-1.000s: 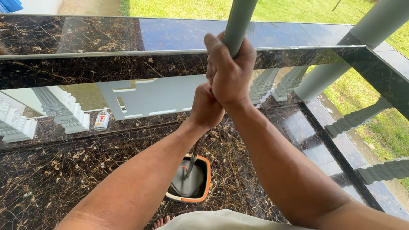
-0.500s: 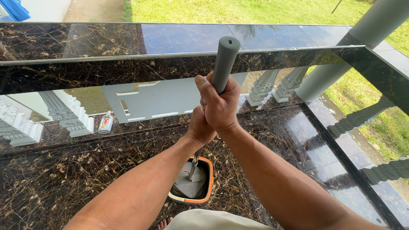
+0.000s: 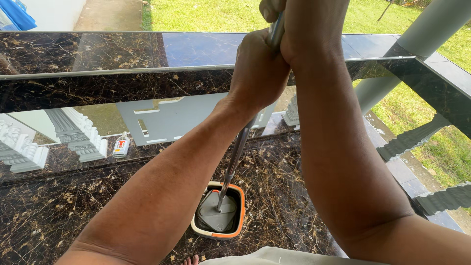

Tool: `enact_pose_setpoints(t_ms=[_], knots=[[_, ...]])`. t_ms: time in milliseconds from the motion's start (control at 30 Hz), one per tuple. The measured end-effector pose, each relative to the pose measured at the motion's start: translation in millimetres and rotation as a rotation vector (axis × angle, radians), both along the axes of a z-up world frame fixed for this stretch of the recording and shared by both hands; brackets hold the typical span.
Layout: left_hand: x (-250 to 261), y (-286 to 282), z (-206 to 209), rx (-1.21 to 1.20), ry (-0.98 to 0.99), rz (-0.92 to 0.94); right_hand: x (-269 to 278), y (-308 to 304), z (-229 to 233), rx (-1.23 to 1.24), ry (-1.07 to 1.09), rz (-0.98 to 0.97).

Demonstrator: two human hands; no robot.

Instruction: The person mops a tiled balcony floor using a mop and a bucket of water, repeatedly dipping the mop and moving it across the surface.

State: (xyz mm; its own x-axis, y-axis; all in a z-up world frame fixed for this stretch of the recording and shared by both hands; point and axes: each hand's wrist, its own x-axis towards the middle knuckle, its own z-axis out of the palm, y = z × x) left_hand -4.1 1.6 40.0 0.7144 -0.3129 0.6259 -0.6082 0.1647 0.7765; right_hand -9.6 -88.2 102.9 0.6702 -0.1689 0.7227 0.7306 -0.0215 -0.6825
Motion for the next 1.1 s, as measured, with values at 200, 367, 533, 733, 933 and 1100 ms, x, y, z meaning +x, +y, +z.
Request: enact_pose_setpoints(t_ms=[200, 367, 533, 733, 933, 1100], knots=[[-10.5, 4.2, -29.5, -0.054, -0.098, 0.002, -23.5, 13.6, -22.7, -0.010, -0.004, -0.047], [-6.2, -1.4, -38.5, -0.073, -0.146, 0.060, -15.8, 14.8, -23.9, -0.009, -0.039, -0.051], [-5.2, 0.3, -60.9, -0.116, -0.099, 0.024, -25.0, 25.3, -38.3, -0.033, -0.037, -0.068], [-6.3, 9.0, -126.2, 0.005, 0.024, -0.028, -24.1, 43.1, -91.3, 0.050, 0.030, -0.077], [-10.1, 15.2, -182.5, 0.112, 0.174, -0.115, -41.3, 56.0, -145.7, 0.194, 0.223, -0.014], [-13.5, 15.1, -185.8, 0.226, 0.220, -0.054, -44.0, 53.8, -151.5, 0.210, 0.213, -0.043]])
